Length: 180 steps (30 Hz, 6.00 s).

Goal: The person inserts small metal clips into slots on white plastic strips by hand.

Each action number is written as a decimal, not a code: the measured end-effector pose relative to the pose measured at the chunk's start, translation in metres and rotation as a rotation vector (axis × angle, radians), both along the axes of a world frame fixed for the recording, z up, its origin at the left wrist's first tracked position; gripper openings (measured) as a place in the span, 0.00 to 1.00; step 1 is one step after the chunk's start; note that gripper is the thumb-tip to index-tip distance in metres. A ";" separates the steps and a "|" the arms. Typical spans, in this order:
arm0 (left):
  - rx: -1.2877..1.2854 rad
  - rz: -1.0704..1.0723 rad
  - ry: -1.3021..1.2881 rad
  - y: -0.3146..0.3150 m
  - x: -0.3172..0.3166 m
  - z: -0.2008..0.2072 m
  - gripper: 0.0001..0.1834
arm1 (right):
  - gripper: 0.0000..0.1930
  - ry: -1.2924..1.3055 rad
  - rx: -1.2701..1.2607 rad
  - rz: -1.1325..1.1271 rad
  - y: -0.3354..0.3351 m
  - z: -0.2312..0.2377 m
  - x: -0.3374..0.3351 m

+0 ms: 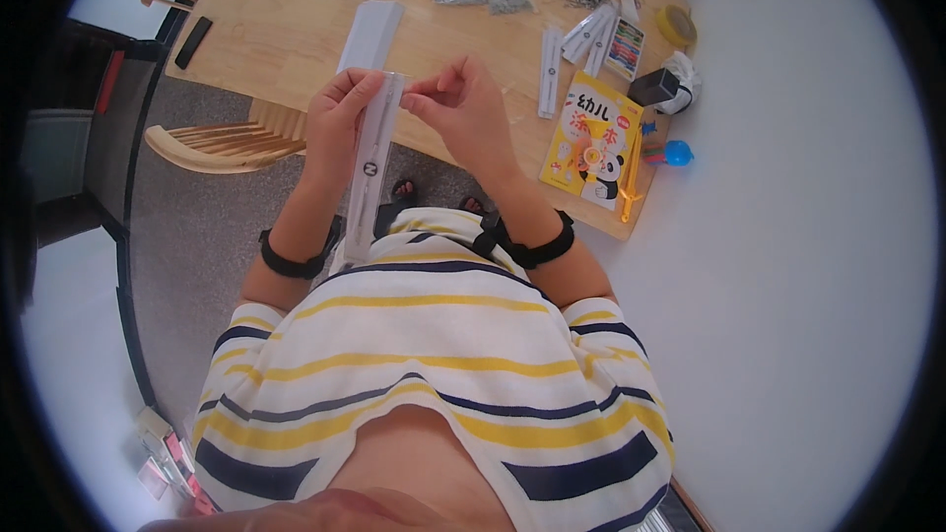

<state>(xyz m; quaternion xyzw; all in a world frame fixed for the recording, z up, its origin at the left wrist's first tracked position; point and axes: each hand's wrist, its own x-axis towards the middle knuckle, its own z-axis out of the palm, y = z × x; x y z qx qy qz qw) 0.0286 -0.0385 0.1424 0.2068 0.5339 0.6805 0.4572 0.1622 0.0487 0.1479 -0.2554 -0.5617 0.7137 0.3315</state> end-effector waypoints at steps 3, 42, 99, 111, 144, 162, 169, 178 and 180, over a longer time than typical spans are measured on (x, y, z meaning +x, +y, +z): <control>0.029 0.015 -0.030 0.001 0.002 0.002 0.10 | 0.18 0.034 0.017 -0.010 -0.002 0.001 -0.002; 0.000 -0.104 0.401 0.019 -0.001 -0.017 0.08 | 0.13 -0.259 -0.196 0.156 0.031 0.006 0.004; -0.359 -0.556 0.138 0.039 -0.072 -0.136 0.15 | 0.17 -0.704 -0.054 -0.735 0.090 -0.193 0.102; -0.460 -0.252 0.577 0.069 -0.114 -0.179 0.20 | 0.20 -1.494 0.376 -0.428 0.191 -0.150 0.080; -0.742 -0.151 1.601 0.124 -0.105 -0.193 0.28 | 0.20 -1.635 0.609 -0.490 0.493 -0.262 0.129; -0.774 -0.044 1.539 0.113 -0.103 -0.212 0.22 | 0.20 -1.408 0.510 0.005 0.468 -0.236 0.014; -0.935 -0.035 1.365 0.115 -0.110 -0.207 0.13 | 0.17 -1.429 0.611 -0.296 0.435 -0.244 -0.007; -0.787 0.053 0.861 0.108 -0.113 -0.198 0.12 | 0.12 -0.573 -0.054 -0.486 0.467 -0.253 0.017; -0.514 0.233 0.471 0.096 -0.118 -0.213 0.15 | 0.11 -0.399 -0.106 -0.504 0.454 -0.234 0.001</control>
